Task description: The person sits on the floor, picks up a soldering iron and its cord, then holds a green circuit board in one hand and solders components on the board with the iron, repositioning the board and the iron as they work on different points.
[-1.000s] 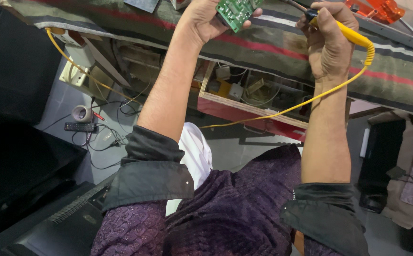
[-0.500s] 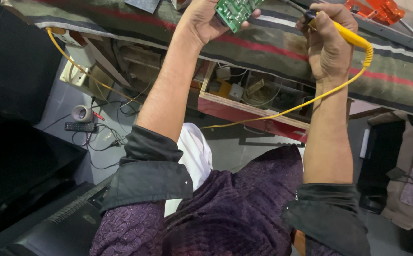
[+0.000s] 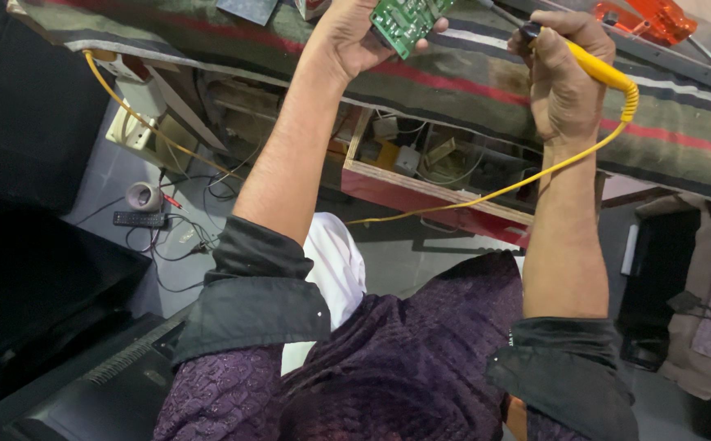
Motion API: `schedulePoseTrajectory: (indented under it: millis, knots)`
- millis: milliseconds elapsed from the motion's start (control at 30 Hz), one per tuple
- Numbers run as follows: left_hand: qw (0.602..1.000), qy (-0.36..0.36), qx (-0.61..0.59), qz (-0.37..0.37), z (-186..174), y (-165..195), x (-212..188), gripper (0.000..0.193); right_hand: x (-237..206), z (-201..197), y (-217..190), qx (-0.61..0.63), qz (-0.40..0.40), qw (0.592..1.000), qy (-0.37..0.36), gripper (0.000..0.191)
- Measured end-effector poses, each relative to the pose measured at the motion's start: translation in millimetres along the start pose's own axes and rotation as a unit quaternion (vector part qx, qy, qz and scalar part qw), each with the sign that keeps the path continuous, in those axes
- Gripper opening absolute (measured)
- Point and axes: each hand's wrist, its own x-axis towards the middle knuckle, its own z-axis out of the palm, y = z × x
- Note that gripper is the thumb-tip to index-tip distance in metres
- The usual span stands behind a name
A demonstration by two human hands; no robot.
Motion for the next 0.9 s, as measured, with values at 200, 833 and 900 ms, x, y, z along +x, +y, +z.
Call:
schedulePoseTrajectory:
  millis: [200, 833, 900]
  knots:
    - [1.0, 0.011, 0.005, -0.005, -2.0, -0.5, 0.6, 0.049, 0.5, -1.0, 1.2, -0.004, -0.003, 1.0, 0.005, 0.02]
    - [0.999, 0.009, 0.04, 0.016, -0.4, -0.8, -0.4, 0.05, -1.4, 2.3, 4.4, -0.044, -0.022, 0.999, 0.012, 0.023]
    - [0.999, 0.011, 0.042, 0.021, -0.7, -0.4, -0.5, 0.049, -1.5, 2.7, 5.2, -0.053, -0.029, 0.998, 0.012, 0.024]
